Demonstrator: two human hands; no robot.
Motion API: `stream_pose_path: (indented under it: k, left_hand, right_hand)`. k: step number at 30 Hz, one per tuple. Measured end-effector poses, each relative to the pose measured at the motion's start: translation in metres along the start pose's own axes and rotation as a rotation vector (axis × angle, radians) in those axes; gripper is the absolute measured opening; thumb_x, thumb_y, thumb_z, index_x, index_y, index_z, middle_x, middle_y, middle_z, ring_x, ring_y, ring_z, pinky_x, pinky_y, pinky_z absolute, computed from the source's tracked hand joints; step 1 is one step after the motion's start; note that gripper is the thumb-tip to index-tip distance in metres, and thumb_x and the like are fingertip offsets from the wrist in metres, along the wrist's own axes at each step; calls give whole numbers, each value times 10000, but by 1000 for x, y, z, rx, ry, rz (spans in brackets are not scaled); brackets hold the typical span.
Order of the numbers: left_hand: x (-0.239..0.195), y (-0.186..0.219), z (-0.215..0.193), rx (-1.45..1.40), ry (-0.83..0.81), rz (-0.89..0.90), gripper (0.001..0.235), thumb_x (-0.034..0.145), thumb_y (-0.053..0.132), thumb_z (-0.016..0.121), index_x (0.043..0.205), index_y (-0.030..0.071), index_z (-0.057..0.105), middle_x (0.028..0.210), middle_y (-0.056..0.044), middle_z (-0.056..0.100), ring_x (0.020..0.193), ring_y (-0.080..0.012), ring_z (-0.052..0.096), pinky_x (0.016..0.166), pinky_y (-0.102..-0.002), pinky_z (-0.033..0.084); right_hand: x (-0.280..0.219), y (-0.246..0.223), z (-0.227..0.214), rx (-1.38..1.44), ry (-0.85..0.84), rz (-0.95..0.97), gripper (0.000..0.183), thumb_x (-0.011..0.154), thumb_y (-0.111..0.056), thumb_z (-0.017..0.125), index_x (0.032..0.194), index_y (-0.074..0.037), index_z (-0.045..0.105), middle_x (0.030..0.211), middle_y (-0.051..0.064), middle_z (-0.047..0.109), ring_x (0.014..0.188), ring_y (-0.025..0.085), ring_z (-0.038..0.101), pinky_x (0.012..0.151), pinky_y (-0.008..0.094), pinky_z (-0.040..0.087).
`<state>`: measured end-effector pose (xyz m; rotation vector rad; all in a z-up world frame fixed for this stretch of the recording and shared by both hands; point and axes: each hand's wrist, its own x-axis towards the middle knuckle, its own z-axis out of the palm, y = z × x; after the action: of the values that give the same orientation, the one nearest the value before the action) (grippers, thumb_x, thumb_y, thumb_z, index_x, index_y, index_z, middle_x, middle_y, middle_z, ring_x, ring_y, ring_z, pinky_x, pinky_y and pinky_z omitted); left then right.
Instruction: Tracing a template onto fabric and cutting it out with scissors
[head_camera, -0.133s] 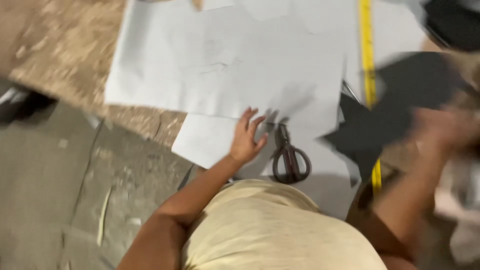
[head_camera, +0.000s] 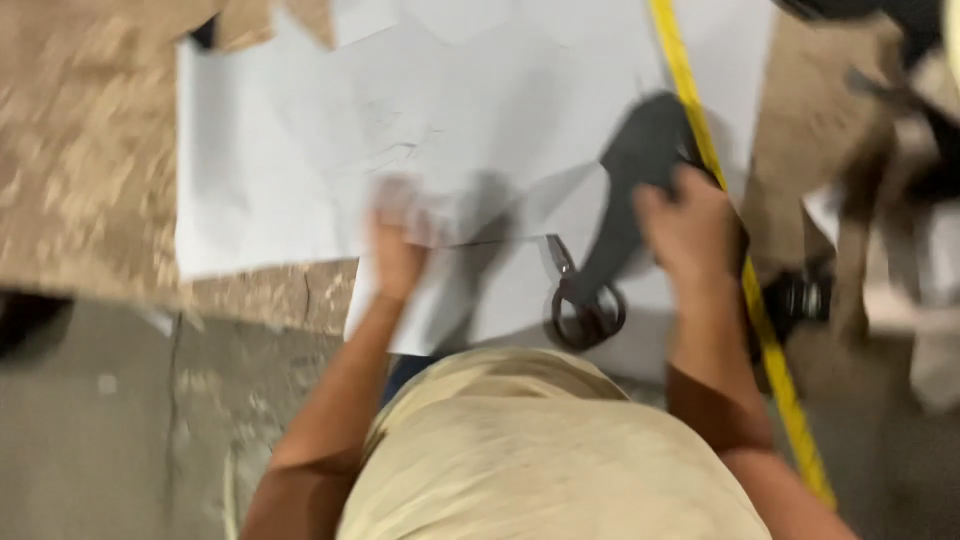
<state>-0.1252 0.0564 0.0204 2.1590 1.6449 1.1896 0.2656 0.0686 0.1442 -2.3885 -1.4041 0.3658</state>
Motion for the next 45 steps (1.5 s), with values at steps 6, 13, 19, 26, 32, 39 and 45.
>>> stream_pose_path:
  k: [6, 13, 19, 26, 32, 39, 45]
  left_hand:
    - [-4, -260, -152, 342, 242, -256, 413, 989, 10, 782, 1308, 25, 520, 1269, -177, 643, 1237, -391, 602, 988, -510, 477]
    - [-21, -370, -174, 299, -71, -746, 538, 998, 254, 761, 1443, 153, 476, 1140, -24, 733, 1020, -219, 729, 785, -406, 603]
    - [3, -385, -148, 26, -175, -860, 551, 951, 394, 817, 1383, 153, 574, 1047, -123, 764, 998, -301, 735, 801, -471, 595]
    - [-10, -305, -161, -564, -242, -841, 109, 897, 69, 709, 994, 26, 732, 727, -96, 622, 602, -170, 583, 562, -288, 484]
    - [11, -294, -151, -655, -5, -1351, 326, 919, 397, 670, 1085, 116, 670, 940, -74, 736, 767, -183, 726, 598, -314, 546]
    - [47, -228, -127, 290, -177, -623, 850, 737, 584, 843, 1375, 102, 556, 1301, -215, 590, 1202, -383, 571, 978, -482, 473]
    - [16, -192, -97, 637, -372, -557, 797, 739, 476, 749, 1444, 214, 488, 1426, -94, 465, 1277, -332, 470, 944, -566, 457]
  right_hand:
    - [-76, -192, 91, 660, -276, -49, 451, 866, -427, 769, 1097, -48, 686, 822, 198, 704, 722, 335, 748, 610, 387, 613]
    - [-112, -214, 153, 516, -477, -168, 445, 974, -447, 682, 1138, -35, 719, 1045, 212, 751, 1052, 376, 730, 895, 487, 563]
    - [-110, -73, 127, 225, -351, 61, 415, 973, -319, 716, 1187, 37, 716, 1174, 297, 709, 1193, 484, 624, 1019, 568, 470]
    - [29, 89, 145, 15, -115, 123, 310, 946, -465, 753, 1132, -219, 772, 1123, 53, 754, 1147, 308, 667, 962, 432, 527]
    - [147, 114, 169, -374, 27, -253, 393, 1054, -263, 550, 875, 6, 774, 861, 206, 742, 801, 412, 706, 649, 495, 520]
    - [188, 98, 169, -432, -134, -195, 481, 1067, -357, 570, 1332, 37, 650, 1249, 283, 677, 1147, 483, 596, 977, 530, 461]
    - [175, 47, 131, -259, -175, -32, 295, 1094, -202, 602, 1118, 50, 754, 1006, 298, 734, 920, 511, 687, 761, 564, 550]
